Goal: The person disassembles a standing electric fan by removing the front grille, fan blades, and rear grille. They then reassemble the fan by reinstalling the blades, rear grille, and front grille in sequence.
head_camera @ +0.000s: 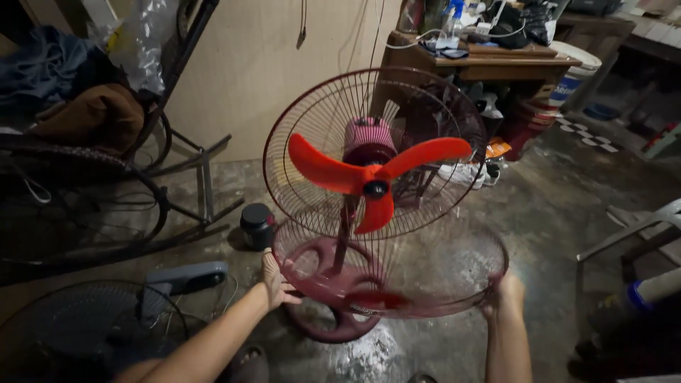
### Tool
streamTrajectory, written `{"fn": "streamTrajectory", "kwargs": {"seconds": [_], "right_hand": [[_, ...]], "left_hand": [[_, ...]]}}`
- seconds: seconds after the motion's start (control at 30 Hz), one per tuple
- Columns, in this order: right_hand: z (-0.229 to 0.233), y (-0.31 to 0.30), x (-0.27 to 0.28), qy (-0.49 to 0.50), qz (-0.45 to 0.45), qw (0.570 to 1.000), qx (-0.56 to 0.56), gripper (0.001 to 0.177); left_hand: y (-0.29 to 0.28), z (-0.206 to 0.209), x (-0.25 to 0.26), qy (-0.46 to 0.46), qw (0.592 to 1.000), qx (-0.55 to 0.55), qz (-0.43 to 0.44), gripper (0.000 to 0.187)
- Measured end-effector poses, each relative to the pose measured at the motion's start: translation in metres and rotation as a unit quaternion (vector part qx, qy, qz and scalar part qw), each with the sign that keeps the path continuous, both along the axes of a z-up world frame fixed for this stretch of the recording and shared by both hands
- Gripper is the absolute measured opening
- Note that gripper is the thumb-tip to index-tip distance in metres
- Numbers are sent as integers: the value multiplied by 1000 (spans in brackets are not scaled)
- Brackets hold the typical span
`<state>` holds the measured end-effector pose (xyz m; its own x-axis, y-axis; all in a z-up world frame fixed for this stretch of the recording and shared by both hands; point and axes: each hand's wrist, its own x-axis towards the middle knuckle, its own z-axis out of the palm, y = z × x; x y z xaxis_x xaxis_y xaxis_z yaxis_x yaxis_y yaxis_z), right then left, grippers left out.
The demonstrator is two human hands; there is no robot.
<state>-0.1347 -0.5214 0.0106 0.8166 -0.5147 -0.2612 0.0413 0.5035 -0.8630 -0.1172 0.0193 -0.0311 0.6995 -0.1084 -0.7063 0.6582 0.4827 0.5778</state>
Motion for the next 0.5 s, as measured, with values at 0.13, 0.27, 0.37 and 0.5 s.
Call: {"fn": "streamTrajectory", "kwargs": {"seconds": [0.13,0.27,0.37,0.5], "right_hand": [[-55,1,-64,241,130,961,45,26],[-104,28,-82,286,203,935,58,20],[-153,57,-94,343,221,913,6,15],[-226,93,-99,364,189,907,-93,22]], "left_hand": [[29,-55,-16,-96,985,-79,-120,65],[65,-101,-19,-110,974,-69,-187,38],[69,-132,-45,24,970,93,-223,41],[47,-157,-70,68,940,299,-153,44]]}}
